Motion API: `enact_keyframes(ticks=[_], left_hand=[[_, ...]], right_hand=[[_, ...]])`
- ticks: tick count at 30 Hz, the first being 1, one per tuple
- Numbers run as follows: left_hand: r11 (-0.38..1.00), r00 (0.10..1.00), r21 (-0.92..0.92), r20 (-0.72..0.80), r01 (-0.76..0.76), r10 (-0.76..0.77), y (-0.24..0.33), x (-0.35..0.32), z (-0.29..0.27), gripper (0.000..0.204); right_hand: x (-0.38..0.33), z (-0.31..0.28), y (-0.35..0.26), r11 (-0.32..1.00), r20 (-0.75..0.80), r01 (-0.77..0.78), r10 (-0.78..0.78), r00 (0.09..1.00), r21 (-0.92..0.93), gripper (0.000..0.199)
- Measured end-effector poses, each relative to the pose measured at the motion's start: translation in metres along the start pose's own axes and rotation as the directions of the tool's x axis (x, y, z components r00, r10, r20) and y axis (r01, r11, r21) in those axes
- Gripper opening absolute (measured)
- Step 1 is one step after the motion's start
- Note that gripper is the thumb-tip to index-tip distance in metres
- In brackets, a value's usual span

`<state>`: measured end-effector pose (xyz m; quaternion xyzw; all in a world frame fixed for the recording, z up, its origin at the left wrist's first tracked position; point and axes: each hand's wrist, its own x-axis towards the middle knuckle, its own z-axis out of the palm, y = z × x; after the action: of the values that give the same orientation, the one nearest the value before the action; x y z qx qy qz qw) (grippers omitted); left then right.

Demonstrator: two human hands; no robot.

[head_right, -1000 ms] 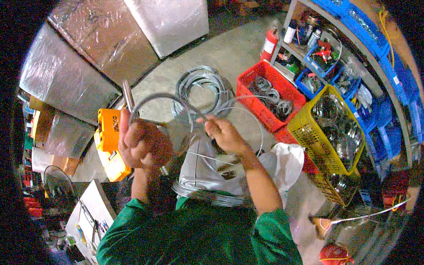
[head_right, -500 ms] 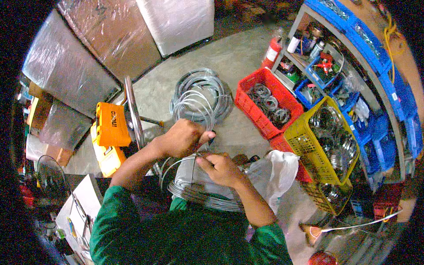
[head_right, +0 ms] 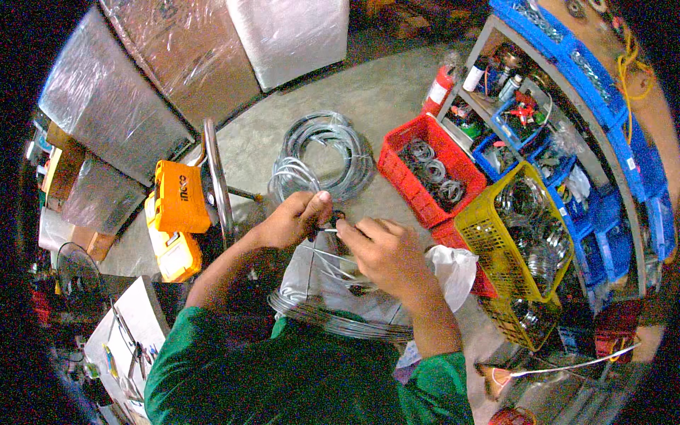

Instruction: The person sits on the floor and coils a length of silver wire into a neat bundle by hand. They repeatedly wrap the wire around their fingers and hands to form loops, then secure the bundle with a small twist tie.

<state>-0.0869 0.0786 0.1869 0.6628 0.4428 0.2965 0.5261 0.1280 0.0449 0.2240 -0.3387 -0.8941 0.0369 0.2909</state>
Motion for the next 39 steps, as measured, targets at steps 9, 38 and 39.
enact_keyframes(ticks=[9, 38, 39], left_hand=[[0.991, 0.983, -0.064, -0.152, -0.118, 0.107, 0.025, -0.002, 0.026, 0.055], [0.316, 0.757, -0.899, 0.429, 0.304, 0.492, 0.059, -0.084, 0.008, 0.066], [0.282, 0.765, -0.919, 0.388, 0.276, 0.514, 0.063, -0.086, 0.006, 0.065]], right_hand=[[0.038, -0.065, 0.006, 0.919, 0.212, 0.258, -0.200, 0.957, -0.298, 0.024], [0.084, -0.058, 0.115, 0.927, -0.061, 0.189, -0.219, 0.974, -0.324, 0.042], [0.080, -0.046, 0.114, 0.964, -0.054, 0.144, -0.160, 0.986, -0.225, 0.042]])
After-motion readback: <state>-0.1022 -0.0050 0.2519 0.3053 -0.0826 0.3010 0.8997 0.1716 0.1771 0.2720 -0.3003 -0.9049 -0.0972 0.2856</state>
